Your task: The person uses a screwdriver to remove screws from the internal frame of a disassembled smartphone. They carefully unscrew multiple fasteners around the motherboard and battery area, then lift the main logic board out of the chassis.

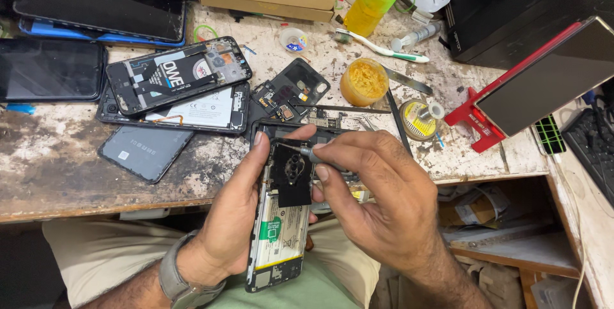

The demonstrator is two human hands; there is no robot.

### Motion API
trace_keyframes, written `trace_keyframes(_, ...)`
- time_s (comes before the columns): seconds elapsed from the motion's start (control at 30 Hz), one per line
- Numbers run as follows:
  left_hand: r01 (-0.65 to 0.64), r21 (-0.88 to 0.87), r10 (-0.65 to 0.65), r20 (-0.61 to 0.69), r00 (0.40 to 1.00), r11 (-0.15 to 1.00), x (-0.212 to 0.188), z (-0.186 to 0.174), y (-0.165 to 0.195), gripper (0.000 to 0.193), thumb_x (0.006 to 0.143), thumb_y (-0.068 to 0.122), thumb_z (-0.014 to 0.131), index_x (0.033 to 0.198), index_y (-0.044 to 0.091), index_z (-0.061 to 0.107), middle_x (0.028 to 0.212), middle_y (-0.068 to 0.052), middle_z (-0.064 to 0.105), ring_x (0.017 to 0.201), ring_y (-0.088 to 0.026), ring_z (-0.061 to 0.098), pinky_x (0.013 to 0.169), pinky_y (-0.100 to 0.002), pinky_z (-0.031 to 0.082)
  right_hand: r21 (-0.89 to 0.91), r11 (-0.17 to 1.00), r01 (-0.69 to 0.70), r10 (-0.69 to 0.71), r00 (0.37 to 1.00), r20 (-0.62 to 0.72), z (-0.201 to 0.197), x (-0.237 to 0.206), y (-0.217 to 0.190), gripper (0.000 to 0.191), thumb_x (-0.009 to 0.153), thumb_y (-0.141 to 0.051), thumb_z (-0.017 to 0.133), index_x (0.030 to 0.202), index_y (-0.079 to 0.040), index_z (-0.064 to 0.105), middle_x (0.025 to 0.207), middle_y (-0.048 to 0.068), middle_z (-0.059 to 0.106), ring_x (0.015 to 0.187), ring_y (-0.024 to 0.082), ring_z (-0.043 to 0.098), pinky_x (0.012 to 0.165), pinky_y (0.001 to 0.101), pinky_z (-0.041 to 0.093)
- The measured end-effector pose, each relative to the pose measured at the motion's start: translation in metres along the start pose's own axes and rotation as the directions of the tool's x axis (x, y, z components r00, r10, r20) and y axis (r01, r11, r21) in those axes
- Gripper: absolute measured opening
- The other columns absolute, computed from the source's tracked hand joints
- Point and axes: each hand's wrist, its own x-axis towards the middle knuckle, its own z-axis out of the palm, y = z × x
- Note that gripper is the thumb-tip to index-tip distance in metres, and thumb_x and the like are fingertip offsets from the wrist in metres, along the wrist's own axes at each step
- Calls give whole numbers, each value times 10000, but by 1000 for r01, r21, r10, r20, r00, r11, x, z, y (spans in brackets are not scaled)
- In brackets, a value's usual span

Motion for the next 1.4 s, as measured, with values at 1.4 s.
trace_keyframes(1.4,1,-39,-1,3,1000,999,10,-9,-1,764,1013,620,272,1338,12,602,1118,-120,769,792,-245,744,683,-381,641,725,603,-333,436,898,50,24,-47,61,312,855,-87,841,1136,-41,712,1070,95,666,800,146,679,633,261,549)
